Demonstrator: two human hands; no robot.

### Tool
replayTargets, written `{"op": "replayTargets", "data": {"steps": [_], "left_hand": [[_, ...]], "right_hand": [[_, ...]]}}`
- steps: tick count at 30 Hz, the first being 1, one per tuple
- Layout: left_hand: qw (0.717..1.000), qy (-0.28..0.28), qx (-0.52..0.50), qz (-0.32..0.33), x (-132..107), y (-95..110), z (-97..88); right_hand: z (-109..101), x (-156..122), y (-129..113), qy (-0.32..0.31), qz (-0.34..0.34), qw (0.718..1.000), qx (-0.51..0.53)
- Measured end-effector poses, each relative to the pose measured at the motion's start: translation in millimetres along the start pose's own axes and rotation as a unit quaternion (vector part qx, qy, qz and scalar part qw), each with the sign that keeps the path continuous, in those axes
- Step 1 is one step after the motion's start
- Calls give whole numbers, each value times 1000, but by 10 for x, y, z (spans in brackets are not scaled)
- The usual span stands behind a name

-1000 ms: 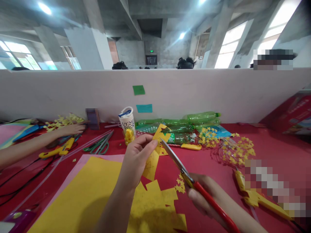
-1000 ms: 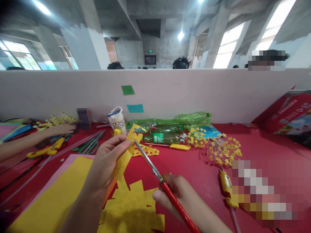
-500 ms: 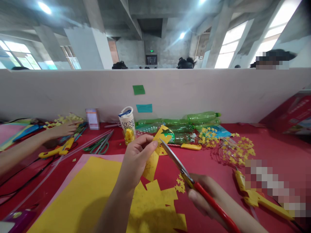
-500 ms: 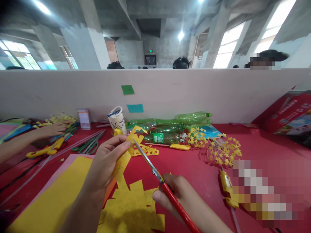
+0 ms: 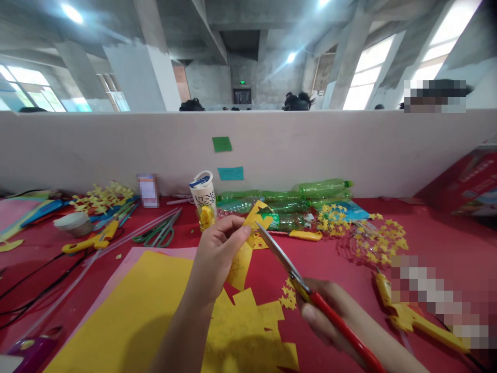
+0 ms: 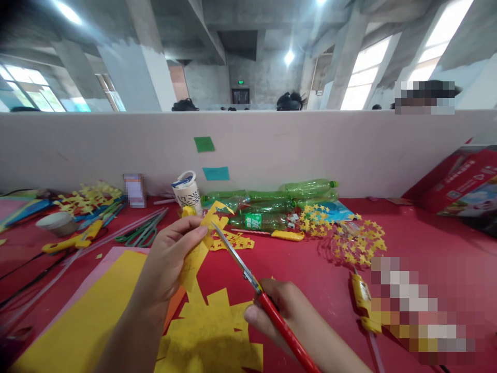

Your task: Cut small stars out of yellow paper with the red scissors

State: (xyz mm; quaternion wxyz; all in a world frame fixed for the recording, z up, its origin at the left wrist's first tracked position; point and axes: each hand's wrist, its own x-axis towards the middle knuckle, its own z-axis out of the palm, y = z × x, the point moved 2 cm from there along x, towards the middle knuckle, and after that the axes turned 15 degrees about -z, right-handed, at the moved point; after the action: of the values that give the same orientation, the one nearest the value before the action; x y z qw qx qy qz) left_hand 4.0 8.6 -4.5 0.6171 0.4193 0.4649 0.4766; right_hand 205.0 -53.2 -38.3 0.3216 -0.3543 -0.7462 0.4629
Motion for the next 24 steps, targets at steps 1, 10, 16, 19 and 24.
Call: {"op": "replayTargets", "data": {"steps": [1,10,16,19,24], "left_hand": [[1000,1,-1,-1,1,-4,-4],[1000,-5,10,1,4,1,-6],[1000,-6,12,0,5,6,-8],[1000,-7,10,-1,2,7,-6],[1000,-4,6,0,0,4,-9]], "right_hand": [[0,0,7,-1,0,1000,-1],[4,-13,33,-7,4,1000,-10],[-4,-7,49,-12,8,1000,-5],[-7,-6,30,-14,3,1000,-5],[-4,-19,0,-14,5,1000,-9]]}}
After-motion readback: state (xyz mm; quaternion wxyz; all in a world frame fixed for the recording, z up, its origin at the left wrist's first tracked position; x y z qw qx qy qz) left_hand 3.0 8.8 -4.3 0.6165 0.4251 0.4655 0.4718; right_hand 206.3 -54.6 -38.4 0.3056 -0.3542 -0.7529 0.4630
